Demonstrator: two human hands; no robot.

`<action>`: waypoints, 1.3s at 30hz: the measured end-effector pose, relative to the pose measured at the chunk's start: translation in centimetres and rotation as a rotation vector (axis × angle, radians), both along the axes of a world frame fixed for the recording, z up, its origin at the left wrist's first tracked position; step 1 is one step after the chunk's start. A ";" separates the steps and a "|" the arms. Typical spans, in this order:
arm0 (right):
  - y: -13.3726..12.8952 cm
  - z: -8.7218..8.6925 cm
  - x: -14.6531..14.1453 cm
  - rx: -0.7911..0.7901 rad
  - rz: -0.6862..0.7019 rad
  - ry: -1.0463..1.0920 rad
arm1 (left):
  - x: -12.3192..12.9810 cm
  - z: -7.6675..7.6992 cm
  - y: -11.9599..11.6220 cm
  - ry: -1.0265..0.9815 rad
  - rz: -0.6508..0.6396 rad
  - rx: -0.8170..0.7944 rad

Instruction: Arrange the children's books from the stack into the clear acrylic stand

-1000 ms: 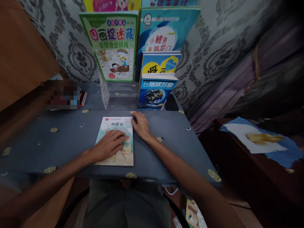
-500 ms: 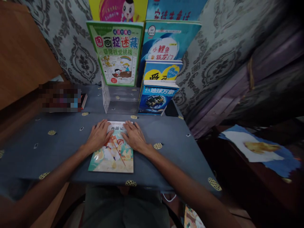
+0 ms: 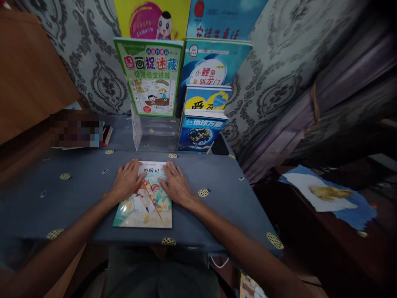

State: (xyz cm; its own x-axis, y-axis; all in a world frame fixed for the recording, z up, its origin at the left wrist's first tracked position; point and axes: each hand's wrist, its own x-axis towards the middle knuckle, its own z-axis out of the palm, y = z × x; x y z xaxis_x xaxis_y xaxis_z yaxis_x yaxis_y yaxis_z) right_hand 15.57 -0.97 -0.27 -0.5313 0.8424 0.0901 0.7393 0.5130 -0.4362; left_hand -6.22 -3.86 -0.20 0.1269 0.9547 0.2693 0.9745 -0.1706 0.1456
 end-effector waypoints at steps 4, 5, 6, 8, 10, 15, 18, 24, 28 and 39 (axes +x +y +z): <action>-2.7 -0.4 1.2 0.009 0.036 -0.026 | 0.1 0.0 -0.1 -0.008 0.008 0.003; -3.5 -0.5 1.6 0.017 0.049 -0.026 | 0.1 0.0 0.0 -0.015 0.008 0.007; -4.4 -0.6 2.0 0.026 0.062 -0.026 | 0.0 -0.1 0.0 -0.023 0.007 0.010; -6.1 -0.6 2.7 0.036 0.091 -0.028 | -0.1 -0.2 0.0 -0.042 0.006 0.015; -7.6 -0.3 3.2 0.026 0.108 -0.046 | -0.1 -0.4 0.0 -0.067 0.009 0.024; -9.0 0.3 3.5 -0.005 0.095 -0.090 | -0.2 -0.6 -1.0 -0.180 0.074 0.026; -8.9 0.5 3.5 -0.005 0.095 -0.069 | -0.6 -0.6 -1.5 -0.463 0.028 -0.017; -8.8 0.8 3.7 -0.050 0.095 -0.050 | -2.4 1.2 -0.7 -1.341 0.304 -0.132; -8.7 0.7 3.9 -0.068 0.097 -0.034 | -2.0 3.2 -0.9 -1.655 0.439 -0.343; -5.7 -1.6 4.1 -0.142 -0.018 0.287 | 1.6 5.0 -2.2 -1.947 0.514 -0.380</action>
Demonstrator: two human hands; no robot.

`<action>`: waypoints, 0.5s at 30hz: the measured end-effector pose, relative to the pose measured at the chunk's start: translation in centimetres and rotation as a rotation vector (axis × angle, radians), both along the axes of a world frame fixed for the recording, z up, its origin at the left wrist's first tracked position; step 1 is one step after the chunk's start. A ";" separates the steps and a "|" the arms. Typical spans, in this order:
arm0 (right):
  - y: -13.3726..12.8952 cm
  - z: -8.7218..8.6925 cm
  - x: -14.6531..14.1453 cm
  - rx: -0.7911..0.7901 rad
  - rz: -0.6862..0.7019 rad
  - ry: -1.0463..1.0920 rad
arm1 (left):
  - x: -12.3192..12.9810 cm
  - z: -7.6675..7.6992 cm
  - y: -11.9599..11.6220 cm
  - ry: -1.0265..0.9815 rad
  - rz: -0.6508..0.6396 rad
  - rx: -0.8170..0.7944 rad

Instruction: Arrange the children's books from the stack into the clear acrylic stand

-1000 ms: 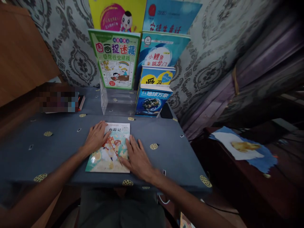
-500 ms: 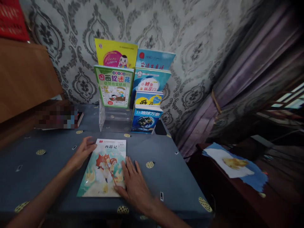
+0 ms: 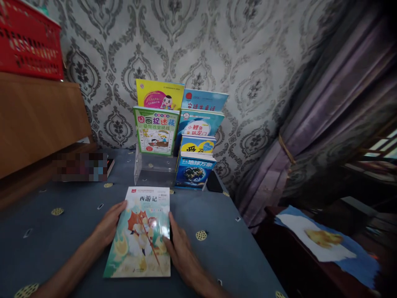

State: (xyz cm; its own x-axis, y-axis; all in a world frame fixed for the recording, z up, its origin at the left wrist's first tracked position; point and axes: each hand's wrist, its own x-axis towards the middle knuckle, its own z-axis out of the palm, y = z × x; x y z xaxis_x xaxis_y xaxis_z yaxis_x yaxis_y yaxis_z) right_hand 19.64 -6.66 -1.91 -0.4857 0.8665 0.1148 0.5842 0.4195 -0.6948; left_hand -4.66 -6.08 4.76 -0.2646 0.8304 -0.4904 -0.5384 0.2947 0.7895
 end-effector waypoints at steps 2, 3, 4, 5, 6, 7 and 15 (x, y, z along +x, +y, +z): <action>1.2 0.2 -0.5 -0.045 -0.022 0.173 | 0.1 0.8 0.4 -0.005 -0.002 0.040; 1.9 0.7 -0.8 -0.066 -0.004 0.274 | 0.1 1.3 0.6 0.001 0.008 0.068; 2.5 1.2 -1.2 -0.088 0.032 0.380 | 0.1 1.7 0.9 0.011 0.021 0.097; 3.1 2.0 -1.5 -0.113 0.075 0.486 | 0.1 2.2 1.2 0.026 0.036 0.131; 3.7 2.9 -1.9 -0.146 0.127 0.578 | 0.0 2.6 1.6 0.049 0.056 0.165; 4.2 3.8 -2.2 -0.171 0.169 0.651 | -0.1 2.9 2.0 0.080 0.077 0.203; 5.2 7.4 -2.4 -0.088 0.225 0.711 | -2.3 1.2 3.9 0.479 0.359 0.399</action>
State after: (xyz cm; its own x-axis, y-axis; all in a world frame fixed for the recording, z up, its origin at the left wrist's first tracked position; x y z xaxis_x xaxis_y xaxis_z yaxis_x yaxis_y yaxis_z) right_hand 17.23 -1.49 5.48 -0.4873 0.7754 0.4017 -0.1116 0.4009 -0.9093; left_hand -6.96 -2.16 5.96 -0.6652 0.7433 0.0708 -0.1157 -0.1962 0.9737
